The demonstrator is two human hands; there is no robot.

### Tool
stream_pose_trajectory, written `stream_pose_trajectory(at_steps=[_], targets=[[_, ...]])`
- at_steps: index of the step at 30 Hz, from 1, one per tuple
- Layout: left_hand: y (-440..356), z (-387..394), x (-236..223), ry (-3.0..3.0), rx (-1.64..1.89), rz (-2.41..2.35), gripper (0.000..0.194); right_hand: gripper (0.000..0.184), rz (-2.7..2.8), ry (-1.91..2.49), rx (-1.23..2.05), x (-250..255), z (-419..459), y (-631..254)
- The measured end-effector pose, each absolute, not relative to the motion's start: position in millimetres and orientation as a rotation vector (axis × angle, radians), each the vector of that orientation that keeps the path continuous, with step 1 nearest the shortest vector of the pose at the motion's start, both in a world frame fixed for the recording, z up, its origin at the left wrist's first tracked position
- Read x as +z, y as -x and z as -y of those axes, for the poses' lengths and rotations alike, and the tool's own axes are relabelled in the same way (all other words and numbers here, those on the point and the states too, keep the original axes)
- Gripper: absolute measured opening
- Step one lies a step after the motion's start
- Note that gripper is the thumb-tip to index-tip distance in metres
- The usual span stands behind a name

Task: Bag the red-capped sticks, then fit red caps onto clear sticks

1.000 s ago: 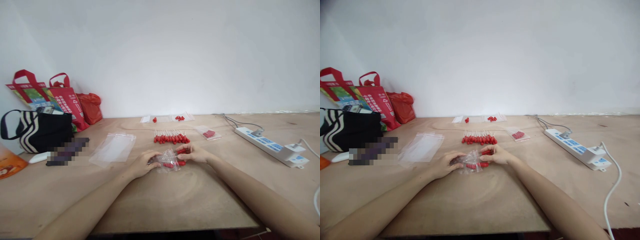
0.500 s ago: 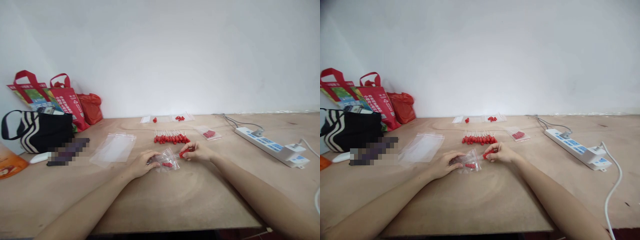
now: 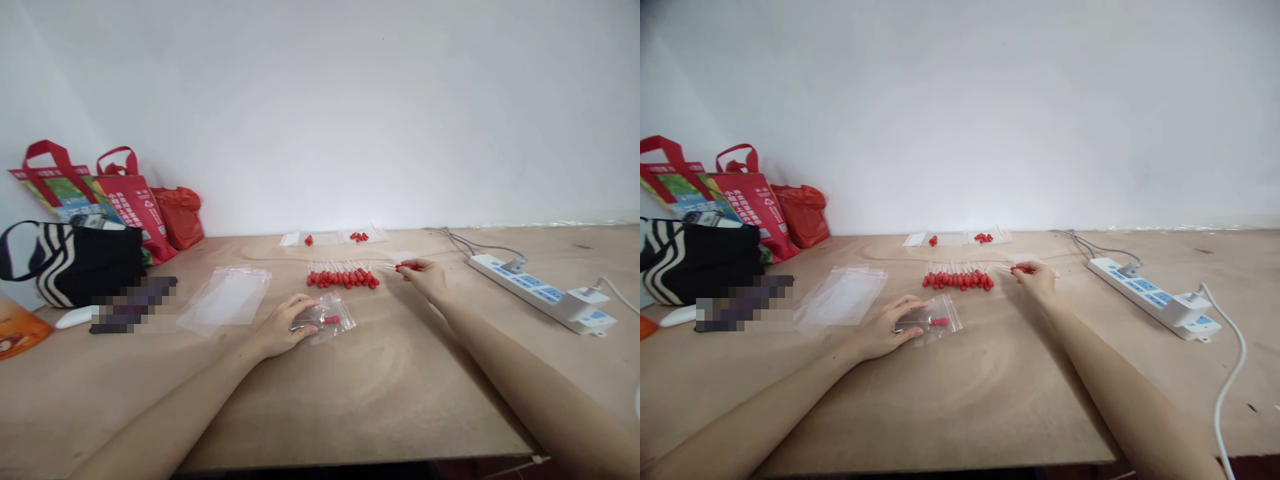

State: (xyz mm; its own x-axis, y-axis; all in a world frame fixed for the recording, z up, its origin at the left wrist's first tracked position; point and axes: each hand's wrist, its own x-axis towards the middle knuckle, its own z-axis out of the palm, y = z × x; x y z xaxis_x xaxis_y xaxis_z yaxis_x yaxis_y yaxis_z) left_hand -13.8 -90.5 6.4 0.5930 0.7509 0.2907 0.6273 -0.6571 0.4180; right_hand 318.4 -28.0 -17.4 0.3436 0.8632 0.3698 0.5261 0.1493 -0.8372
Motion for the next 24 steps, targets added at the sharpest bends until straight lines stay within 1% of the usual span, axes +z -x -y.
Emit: stream_pose_trajectory(at_steps=[4, 8, 12, 17, 21, 24], targets=[[13.8, 89.6, 4.8, -2.55, 0.622, -1.08, 0.032, 0.021, 1.429, 1.541, 0.234, -24.5, 26.5, -298.2], [14.3, 88.5, 3.0, -2.542, 0.606, -1.076, 0.03, 0.021, 1.568, 1.53, 0.176, -26.8, 27.9, -278.8], [14.3, 88.0, 2.4, -2.543, 0.602, -1.074, 0.029, 0.024, 1.613, 1.553, 0.176, -25.0, 30.7, -266.7], [13.1, 88.4, 4.4, -2.533, 0.57, -1.11, 0.029, 0.031, 1.571, 1.642, 0.232, -24.2, 31.5, -270.0], [13.4, 88.8, 4.3, -2.539, 0.586, -1.091, 0.029, 0.028, 1.591, 1.644, 0.237, -25.5, 30.7, -275.0], [14.3, 88.7, 3.3, -2.537, 0.6, -1.085, 0.03, 0.031, 1.597, 1.646, 0.255, -26.8, 29.7, -277.3]])
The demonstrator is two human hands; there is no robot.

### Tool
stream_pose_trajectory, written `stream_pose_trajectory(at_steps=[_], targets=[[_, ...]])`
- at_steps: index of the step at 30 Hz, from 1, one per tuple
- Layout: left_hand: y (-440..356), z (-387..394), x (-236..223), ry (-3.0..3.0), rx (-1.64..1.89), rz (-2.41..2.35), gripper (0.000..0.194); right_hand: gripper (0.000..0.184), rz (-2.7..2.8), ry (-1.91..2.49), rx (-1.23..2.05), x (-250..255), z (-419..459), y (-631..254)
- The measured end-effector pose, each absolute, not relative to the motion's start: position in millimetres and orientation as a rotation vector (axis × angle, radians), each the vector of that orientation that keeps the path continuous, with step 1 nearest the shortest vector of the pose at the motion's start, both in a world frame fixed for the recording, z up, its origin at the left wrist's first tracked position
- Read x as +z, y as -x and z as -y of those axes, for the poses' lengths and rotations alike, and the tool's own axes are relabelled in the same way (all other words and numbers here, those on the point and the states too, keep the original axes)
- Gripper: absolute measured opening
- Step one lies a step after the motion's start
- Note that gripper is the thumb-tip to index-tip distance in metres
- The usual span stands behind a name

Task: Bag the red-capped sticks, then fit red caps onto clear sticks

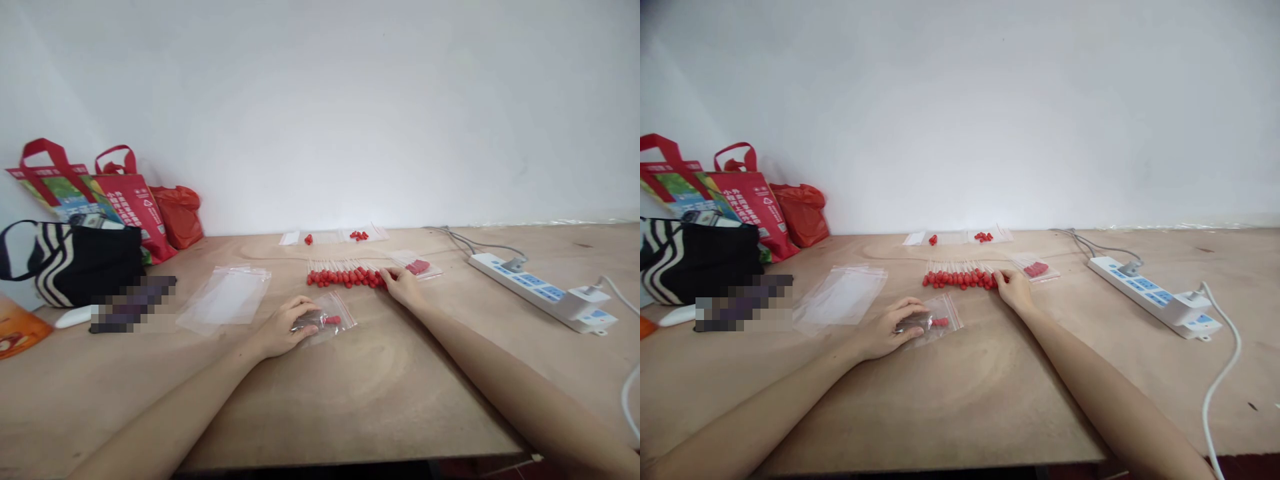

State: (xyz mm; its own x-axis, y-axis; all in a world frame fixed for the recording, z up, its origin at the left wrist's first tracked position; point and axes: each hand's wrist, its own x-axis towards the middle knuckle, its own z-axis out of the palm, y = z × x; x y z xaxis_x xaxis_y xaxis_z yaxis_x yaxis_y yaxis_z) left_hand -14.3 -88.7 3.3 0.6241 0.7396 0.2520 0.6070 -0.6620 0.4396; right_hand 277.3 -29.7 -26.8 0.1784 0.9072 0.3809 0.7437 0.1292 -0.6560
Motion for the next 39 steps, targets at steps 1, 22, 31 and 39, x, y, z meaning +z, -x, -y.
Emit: stream_pose_trajectory(at_steps=[1, 22, 31, 39], targets=[[14.5, 88.6, 3.1, -2.537, 0.598, -1.089, 0.03, 0.033, 1.586, 1.656, 0.254, -27.3, 29.3, -278.3], [14.5, 89.3, 4.2, -2.542, 0.589, -1.083, 0.028, 0.023, 1.519, 1.606, 0.455, -34.1, 23.6, -295.3], [14.5, 89.2, 3.6, -2.536, 0.6, -1.084, 0.03, 0.029, 1.468, 1.611, 0.393, -36.4, 20.9, -300.8], [16.0, 87.1, 0.7, -2.528, 0.547, -1.109, 0.03, 0.023, 1.596, 1.428, 0.288, -20.6, 43.8, -276.1]])
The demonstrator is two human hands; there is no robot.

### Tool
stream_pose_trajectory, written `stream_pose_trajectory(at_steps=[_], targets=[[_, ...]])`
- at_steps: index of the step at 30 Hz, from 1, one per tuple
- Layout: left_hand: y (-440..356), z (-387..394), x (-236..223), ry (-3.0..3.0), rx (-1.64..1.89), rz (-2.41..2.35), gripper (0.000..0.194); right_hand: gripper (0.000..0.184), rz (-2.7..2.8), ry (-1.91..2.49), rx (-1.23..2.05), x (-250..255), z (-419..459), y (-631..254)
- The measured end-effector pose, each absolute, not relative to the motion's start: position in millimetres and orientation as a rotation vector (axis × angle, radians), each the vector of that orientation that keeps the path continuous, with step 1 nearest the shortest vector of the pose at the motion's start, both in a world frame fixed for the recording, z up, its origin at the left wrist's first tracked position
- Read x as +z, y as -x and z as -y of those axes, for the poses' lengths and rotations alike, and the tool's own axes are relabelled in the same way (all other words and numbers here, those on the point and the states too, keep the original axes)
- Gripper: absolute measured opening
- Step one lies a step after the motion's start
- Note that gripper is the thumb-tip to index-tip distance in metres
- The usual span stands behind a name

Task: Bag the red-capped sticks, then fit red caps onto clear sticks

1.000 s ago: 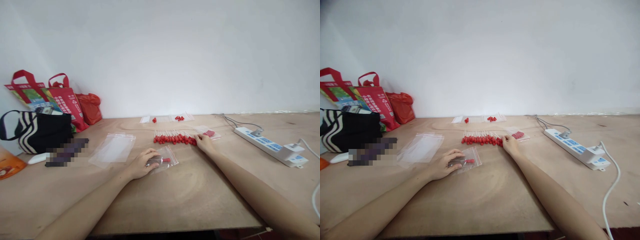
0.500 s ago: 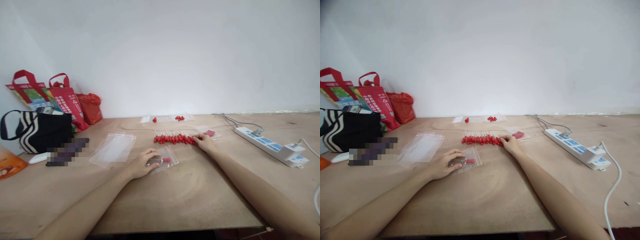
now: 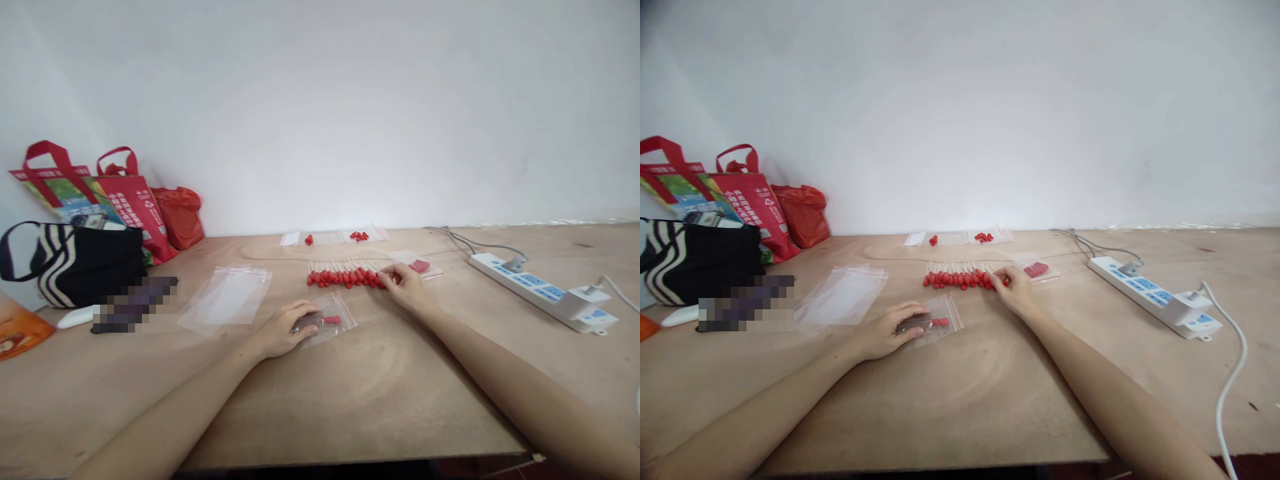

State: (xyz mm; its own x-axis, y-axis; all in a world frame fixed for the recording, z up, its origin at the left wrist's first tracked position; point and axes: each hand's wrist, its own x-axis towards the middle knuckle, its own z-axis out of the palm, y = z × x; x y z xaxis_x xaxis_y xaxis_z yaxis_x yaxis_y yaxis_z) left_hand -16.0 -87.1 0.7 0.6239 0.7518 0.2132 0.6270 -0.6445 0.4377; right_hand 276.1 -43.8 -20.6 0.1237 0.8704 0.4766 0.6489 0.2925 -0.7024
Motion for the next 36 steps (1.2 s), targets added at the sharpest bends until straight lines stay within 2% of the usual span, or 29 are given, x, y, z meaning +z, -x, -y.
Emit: stream_pose_trajectory(at_steps=[4, 8, 15, 18, 23, 29, 33, 36], targets=[[15.4, 86.9, 0.0, -2.529, 0.548, -1.109, 0.032, 0.017, 1.943, 1.16, 0.549, -18.4, 65.6, -246.6], [14.4, 87.9, 0.7, -2.52, 0.549, -1.102, 0.032, 0.013, 2.132, 1.056, 0.623, -19.9, 75.3, -227.6], [12.6, 86.9, -2.4, -2.506, 0.584, -1.086, 0.034, 0.032, 2.087, 0.971, 0.88, -22.4, 72.2, -224.1], [11.0, 87.0, -3.8, -2.498, 0.582, -1.08, 0.034, 0.035, 2.165, 0.975, 0.882, -21.5, 74.2, -220.9], [8.6, 88.3, -1.4, -2.496, 0.557, -1.084, 0.034, 0.024, 2.231, 1.011, 0.785, -19.8, 80.0, -212.2], [9.4, 88.2, 1.4, -2.492, 0.538, -1.076, 0.035, 0.023, 2.009, 0.942, 0.878, -17.5, 75.1, -223.4], [18.0, 88.4, 6.5, -2.502, 0.456, -1.091, 0.037, 0.03, 1.604, 0.985, 1.104, -13.3, 61.0, -246.8], [27.2, 85.7, 10.1, -2.488, 0.414, -1.085, 0.044, 0.031, 1.29, 0.92, 1.139, -8.3, 50.0, -259.6]])
